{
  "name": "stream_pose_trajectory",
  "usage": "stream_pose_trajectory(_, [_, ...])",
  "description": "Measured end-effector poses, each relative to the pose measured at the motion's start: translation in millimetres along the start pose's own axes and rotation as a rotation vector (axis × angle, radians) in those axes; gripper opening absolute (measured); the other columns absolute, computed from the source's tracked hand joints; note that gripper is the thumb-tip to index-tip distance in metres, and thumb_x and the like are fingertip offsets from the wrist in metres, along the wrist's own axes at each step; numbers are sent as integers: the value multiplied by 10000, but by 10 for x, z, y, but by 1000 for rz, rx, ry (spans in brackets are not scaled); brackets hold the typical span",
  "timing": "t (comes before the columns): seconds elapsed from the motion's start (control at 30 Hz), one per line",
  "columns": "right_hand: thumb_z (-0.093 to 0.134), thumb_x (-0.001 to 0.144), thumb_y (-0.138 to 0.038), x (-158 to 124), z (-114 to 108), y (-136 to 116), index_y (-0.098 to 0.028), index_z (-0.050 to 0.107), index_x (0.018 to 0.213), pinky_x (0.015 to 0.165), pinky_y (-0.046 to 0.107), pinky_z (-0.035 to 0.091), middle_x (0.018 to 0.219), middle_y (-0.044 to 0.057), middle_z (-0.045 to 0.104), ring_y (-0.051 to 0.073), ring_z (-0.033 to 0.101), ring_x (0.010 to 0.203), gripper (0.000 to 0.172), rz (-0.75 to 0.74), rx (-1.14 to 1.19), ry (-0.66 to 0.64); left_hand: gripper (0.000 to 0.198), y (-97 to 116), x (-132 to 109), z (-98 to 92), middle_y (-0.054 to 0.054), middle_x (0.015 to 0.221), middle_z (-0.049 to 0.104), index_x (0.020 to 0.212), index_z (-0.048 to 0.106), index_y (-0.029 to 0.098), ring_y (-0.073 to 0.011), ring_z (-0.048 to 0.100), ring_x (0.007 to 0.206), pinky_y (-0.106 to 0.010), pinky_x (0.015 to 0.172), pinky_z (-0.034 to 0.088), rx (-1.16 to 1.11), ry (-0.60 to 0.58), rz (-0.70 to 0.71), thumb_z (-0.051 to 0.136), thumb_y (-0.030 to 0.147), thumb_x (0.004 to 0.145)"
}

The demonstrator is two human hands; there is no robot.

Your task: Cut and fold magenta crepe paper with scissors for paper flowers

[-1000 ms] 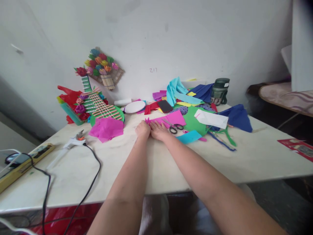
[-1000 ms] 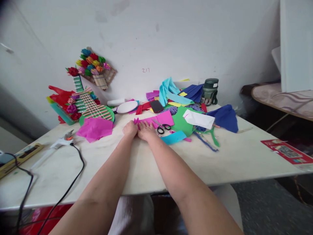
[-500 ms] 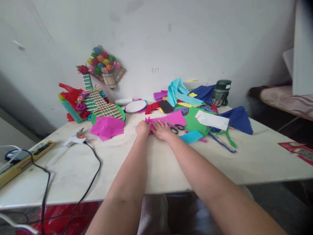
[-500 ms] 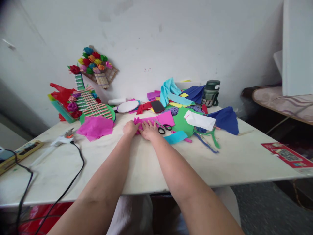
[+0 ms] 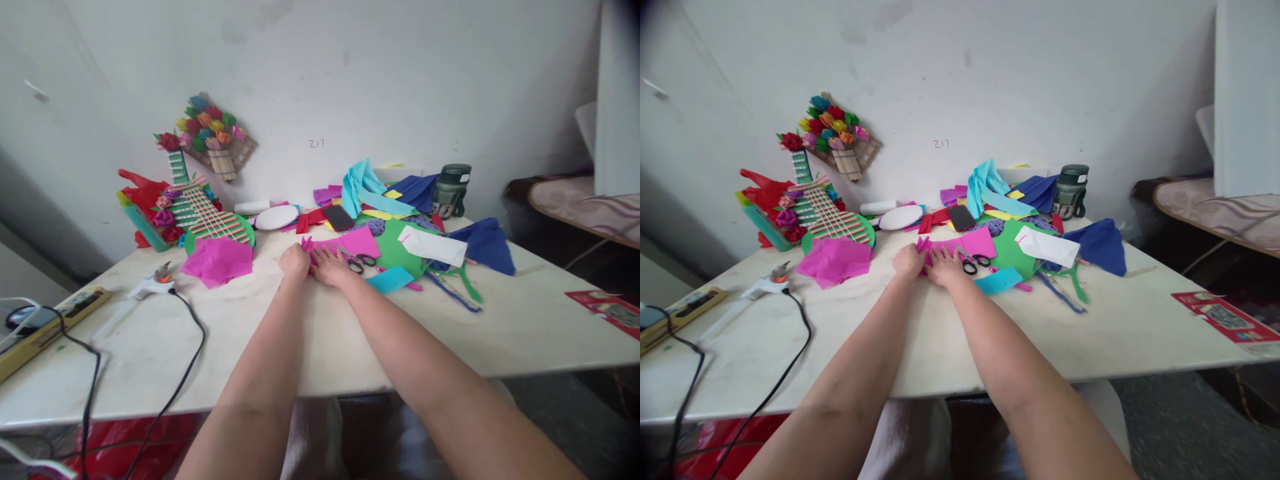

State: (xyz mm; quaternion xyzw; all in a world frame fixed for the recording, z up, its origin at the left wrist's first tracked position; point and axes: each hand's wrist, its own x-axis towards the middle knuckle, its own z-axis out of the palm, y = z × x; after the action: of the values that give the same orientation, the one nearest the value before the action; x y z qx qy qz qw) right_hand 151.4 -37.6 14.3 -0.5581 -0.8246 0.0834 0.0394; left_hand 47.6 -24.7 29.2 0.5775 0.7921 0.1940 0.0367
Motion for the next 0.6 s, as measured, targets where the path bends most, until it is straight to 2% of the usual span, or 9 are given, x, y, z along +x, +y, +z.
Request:
stream_pose_trajectory(0.13, [142,930,-429,-30,-30,-15,-125,191,1475,1118,503,7,1546,46,135,255,79,1418,626,-3,-7,-5,252,48,-20,16,-148,1077,656,1049,589,169,-251,621,1002,-331,805,463,7,14,14,473,289,859])
stream_pose_trajectory(0.23, [141,930,-427,-27,-23,-9,-133,204,1474,1120,493,-5,1546,42,137,252,79,1418,621,-6,-8,0,262,57,-7,34,-160,1088,651,1074,572,150,-245,626,995,-332,802,465,-3,-18,-22,439,245,869])
stream_pose_trajectory(0.4, [138,929,-445,-4,8,12,-143,196,1477,1121,486,4,1548,40,120,250,74,1419,628,-13,-6,8,321,52,18,43,-166,1137,630,1078,596,132,-251,615,1022,-328,816,463,-32,-55,-70,471,337,865])
stream_pose_trajectory(0.6, [136,933,-429,-4,-10,14,-144,185,1479,1124,480,-10,1548,34,119,238,57,1422,617,-12,-1,-4,281,19,31,70,-145,1105,644,1046,610,167,-260,614,1024,-340,809,464,-22,-36,-35,482,322,850])
